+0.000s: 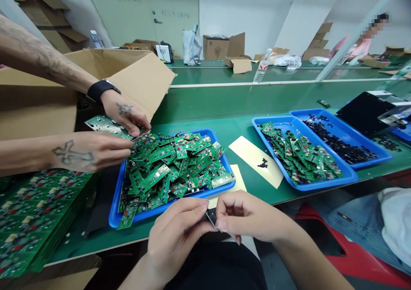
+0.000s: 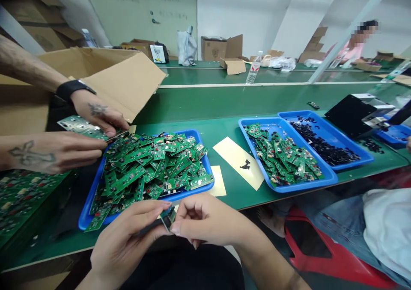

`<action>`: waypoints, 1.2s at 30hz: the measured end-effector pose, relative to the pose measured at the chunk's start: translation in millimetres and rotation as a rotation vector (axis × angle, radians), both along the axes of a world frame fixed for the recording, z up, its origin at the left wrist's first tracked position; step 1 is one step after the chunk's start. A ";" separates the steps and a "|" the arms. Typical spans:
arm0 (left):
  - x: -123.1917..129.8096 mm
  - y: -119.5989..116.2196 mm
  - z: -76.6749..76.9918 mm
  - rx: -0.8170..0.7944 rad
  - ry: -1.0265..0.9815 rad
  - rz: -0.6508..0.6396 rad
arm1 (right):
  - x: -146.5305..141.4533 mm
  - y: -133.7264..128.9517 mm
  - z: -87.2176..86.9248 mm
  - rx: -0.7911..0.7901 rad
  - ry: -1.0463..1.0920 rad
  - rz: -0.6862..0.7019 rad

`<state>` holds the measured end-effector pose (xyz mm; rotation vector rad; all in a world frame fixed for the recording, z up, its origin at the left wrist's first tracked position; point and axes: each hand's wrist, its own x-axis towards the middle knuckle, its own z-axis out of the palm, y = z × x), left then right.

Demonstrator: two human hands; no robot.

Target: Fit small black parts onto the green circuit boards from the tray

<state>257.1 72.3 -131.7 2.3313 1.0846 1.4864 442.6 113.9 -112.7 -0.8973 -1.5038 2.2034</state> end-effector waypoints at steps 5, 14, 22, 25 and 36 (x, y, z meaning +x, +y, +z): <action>2.9 -1.2 -4.8 -0.128 -0.213 -0.037 | -4.3 -6.1 -4.4 0.122 0.018 -0.165; 9.4 -4.1 -4.7 -0.469 -0.537 -0.142 | -11.0 -20.3 -3.0 0.685 -0.133 -0.405; 11.5 -8.5 1.6 -0.667 -0.732 -0.235 | -11.0 -20.1 -5.8 0.906 -0.042 -0.575; 12.1 -9.5 -0.9 -0.805 -0.837 -0.286 | -7.8 -21.6 -2.5 1.067 -0.006 -0.588; 12.5 -9.1 -2.5 -0.874 -0.860 -0.270 | -11.8 -22.9 8.8 1.295 -0.079 -0.502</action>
